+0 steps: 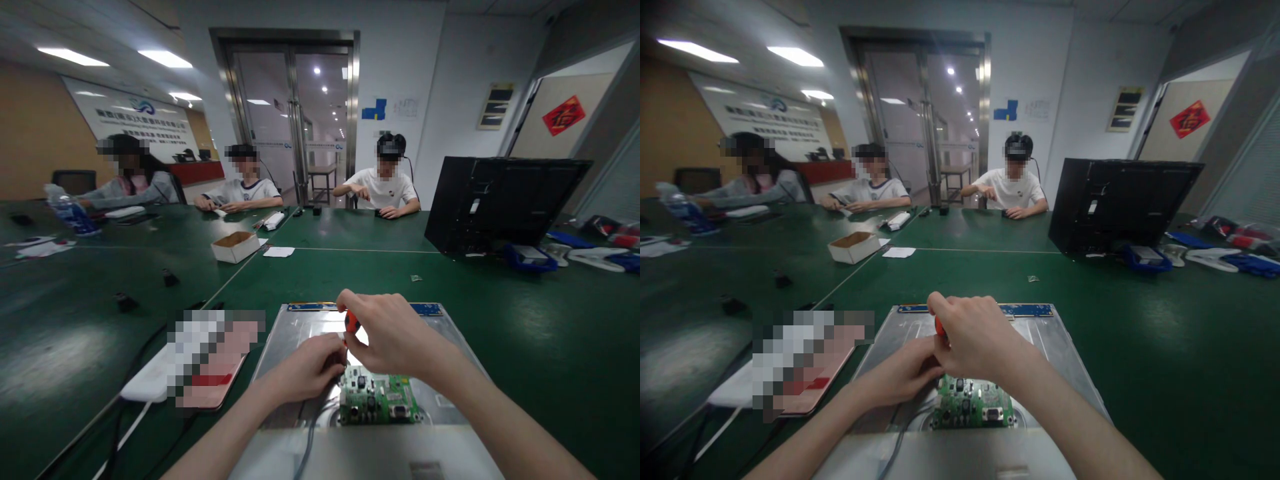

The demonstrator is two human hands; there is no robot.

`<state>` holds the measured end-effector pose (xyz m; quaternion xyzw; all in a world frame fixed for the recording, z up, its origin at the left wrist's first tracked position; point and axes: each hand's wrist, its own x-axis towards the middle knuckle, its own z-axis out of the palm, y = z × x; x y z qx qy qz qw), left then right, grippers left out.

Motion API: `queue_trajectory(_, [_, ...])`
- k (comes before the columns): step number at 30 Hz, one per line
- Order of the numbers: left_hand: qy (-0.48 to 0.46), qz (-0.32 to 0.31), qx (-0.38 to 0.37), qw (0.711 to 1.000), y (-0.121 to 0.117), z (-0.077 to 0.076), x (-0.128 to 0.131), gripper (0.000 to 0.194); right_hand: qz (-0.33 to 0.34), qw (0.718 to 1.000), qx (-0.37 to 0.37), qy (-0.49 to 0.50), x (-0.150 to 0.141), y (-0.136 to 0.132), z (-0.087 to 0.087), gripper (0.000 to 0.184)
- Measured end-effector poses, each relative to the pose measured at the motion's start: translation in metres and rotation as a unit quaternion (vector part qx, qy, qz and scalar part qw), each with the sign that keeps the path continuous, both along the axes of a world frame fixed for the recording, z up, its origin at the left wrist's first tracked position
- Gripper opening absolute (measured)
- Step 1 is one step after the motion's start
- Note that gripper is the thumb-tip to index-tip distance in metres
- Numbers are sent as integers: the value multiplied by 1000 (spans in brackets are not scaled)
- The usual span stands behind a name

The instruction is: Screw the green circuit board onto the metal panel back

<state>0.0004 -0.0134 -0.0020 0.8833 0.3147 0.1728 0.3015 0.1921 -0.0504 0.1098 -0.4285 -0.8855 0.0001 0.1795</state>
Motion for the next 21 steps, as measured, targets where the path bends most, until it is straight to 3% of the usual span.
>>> queue_trajectory(5, [9,-3,11,1000,-1,3,1,8,-17,1000,1,-21,0,2,0,17])
queue_trajectory(11, [8,2,13,1000,-1,1,1,10,-21,1000,11,-16,0,3,-2,26])
queue_trajectory(18, [31,10,22,999,-1,1,2,5,-29,999,15,-27,0,4,-2,12])
queue_trajectory(21, [14,3,22,1000,-1,0,1,6,-22,999,15,-17,-1,4,-3,18])
